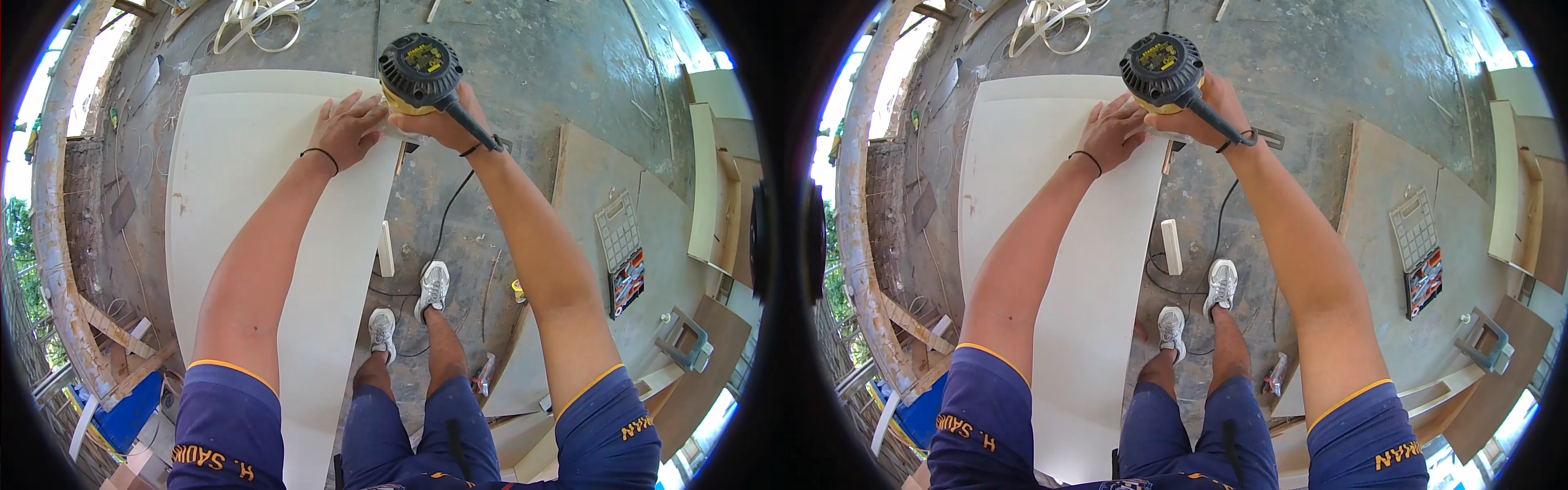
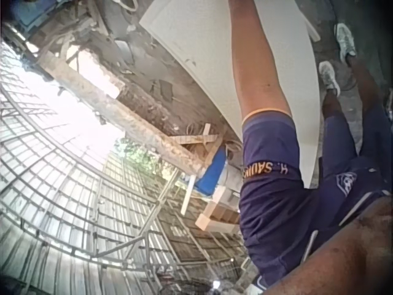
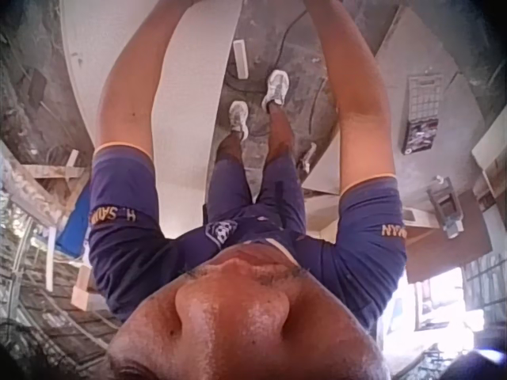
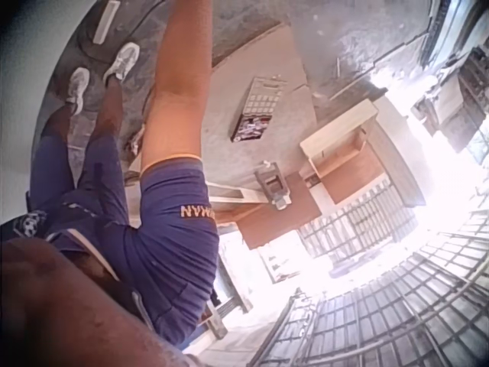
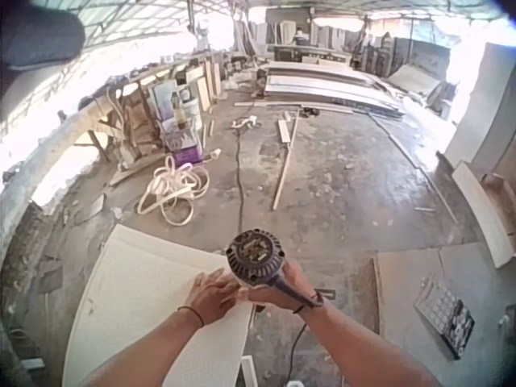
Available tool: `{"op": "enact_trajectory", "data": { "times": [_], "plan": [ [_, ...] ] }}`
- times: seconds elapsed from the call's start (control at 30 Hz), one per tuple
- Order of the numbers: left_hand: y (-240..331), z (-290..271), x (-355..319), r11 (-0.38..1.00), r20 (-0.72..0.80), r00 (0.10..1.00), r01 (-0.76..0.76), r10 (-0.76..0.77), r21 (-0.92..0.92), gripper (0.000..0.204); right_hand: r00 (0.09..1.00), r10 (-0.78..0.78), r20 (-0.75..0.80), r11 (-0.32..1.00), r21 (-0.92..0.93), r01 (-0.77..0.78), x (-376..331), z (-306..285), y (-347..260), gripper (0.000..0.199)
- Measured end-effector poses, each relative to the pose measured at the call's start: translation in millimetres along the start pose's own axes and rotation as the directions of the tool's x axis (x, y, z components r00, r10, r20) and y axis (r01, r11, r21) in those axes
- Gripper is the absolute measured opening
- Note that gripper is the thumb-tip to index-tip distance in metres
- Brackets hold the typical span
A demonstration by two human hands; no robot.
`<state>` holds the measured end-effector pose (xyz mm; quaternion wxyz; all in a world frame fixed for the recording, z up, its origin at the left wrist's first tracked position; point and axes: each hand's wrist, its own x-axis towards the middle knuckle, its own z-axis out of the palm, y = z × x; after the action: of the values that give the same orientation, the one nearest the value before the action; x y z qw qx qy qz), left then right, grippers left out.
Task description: The person plugs a handheld router into an extension socket, and trims the edges of a wooden panel using the router.
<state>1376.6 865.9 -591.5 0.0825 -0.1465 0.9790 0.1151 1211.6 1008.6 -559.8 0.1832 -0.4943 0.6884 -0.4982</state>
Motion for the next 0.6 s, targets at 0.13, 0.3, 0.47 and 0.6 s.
{"op": "enact_trajectory", "data": {
  "times": [0.13, 0.3, 0.47, 0.6],
  "plan": [
    [2.6, -3.8, 10.9, 0.999, 0.04, 0.999, 0.023, -0.025, 0.043, 0.049, 0.999, 0.019, -0.028, 1.0, 0.019, -0.019, 8.1, -0.9, 7.7, 0.052],
    [0.8, 0.4, 21.4, 0.997, 0.01, 0.998, 0.056, -0.057, 0.056, 0.048, 0.999, 0.032, -0.043, 0.999, -0.025, -0.033, 20.0, -9.7, 15.9, 0.049],
    [40.3, 50.7, -19.2, 0.946, -0.361, 0.889, 0.193, -0.281, -0.26, 0.055, 0.994, 0.056, -0.098, 0.998, 0.041, -0.052, -4.1, -25.8, 25.4, 0.043],
    [102.4, 65.9, -105.7, 0.951, -0.237, 0.929, 0.242, -0.284, -0.193, 0.054, 0.983, 0.176, -0.06, 0.946, 0.285, -0.152, -53.9, -55.6, 28.8, 0.038]
  ]
}}
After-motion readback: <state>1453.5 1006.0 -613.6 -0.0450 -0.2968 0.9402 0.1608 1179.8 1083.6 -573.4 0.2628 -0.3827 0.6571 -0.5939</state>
